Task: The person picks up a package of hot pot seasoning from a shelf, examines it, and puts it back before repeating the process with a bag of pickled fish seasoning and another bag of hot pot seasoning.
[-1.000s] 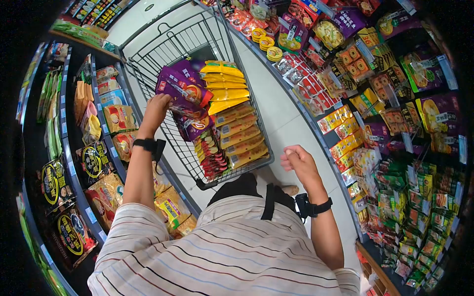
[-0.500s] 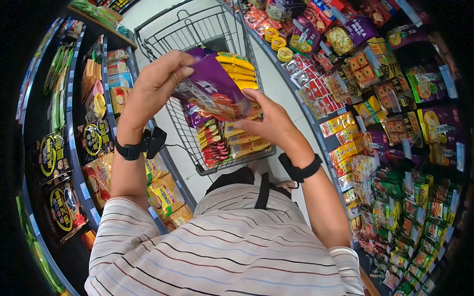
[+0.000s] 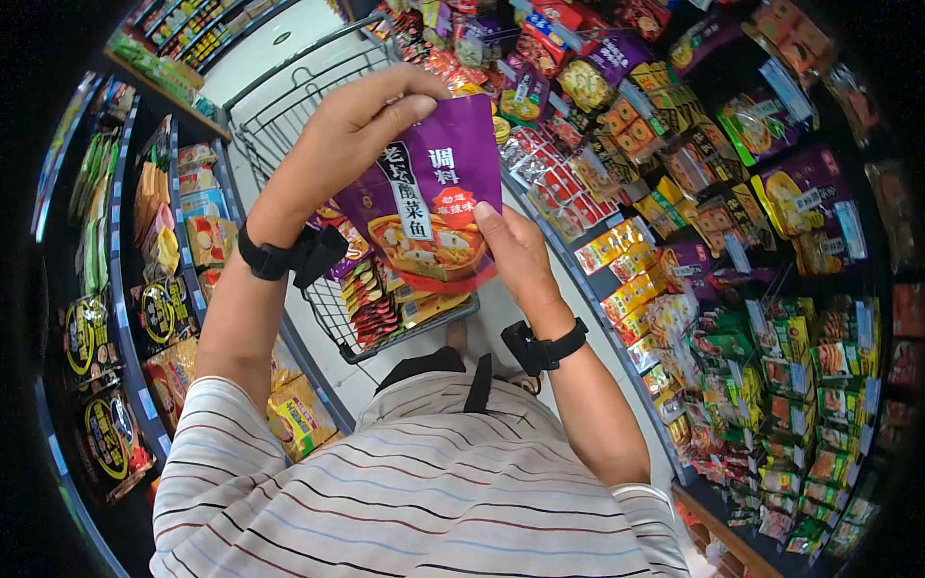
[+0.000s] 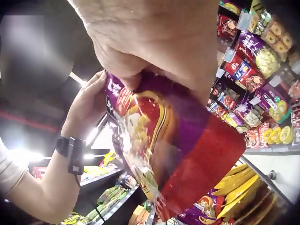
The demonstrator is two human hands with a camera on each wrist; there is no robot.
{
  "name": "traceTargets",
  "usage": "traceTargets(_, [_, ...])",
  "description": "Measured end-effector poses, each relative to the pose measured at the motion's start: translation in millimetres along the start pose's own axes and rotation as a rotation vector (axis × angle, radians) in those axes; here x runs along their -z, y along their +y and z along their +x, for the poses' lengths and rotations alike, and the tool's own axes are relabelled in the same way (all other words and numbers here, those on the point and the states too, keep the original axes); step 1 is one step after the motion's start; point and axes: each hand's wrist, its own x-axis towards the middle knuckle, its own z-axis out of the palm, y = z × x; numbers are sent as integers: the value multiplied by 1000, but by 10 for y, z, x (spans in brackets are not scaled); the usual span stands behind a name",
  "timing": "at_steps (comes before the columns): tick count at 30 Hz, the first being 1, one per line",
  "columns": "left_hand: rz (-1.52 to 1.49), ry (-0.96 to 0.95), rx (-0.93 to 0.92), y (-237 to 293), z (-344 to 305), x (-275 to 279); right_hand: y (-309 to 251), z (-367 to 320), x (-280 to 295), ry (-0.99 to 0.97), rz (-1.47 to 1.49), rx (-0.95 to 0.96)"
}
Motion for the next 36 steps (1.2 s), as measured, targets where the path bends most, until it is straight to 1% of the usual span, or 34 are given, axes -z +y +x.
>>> traceTargets(1, [43, 57, -41, 32, 43, -33, -29, -46, 55, 61, 43, 11])
traceTargets(2, [82, 116, -83, 51, 74, -45, -57, -92, 142, 112, 113, -42])
traceTargets(3, [118, 178, -124, 66, 88, -51, -36, -125, 227, 149, 225, -44])
traceTargets(4, [73, 171, -32, 65, 57, -57, 25, -146, 324, 188, 339, -43])
traceTargets(6, [-85, 322, 116, -54, -75, -212, 94, -210, 542, 259, 535, -39])
traceTargets(7, [-163, 390, 196, -134, -166, -327, 102, -240, 653, 291, 558, -39])
traceTargets(9, [-371, 328, 448, -285, -385, -570, 117, -298, 847, 355, 611, -42])
traceTargets(11, [-478, 174, 623, -328, -600, -879, 99, -371, 950, 361, 631, -5])
traceTargets(13, [-562, 52, 676, -291, -778, -1279, 72, -422, 1035, 370, 664, 6])
traceTargets(15, [-590, -23, 714, -252, -864, -1594, 102, -466, 1141, 380, 667, 26])
traceTargets(18, [-938, -29, 785, 241, -681, -1671, 78, -549, 1248, 355, 668, 48])
traceTargets(21, [-972, -47, 775, 269, -653, -1773, 20, -640, 1293, 359, 658, 15])
traceTargets(24, [-1044, -20, 801, 284, -633, -1956, 15, -749, 1379, 400, 643, -8])
traceTargets(30, [-1106, -20, 853, 324, -669, -2280, -35, -1000, 1515, 430, 567, 6])
traceTargets(36, [-1114, 18, 809, 525, -519, -2545, -147, -1229, 1648, 476, 491, 48])
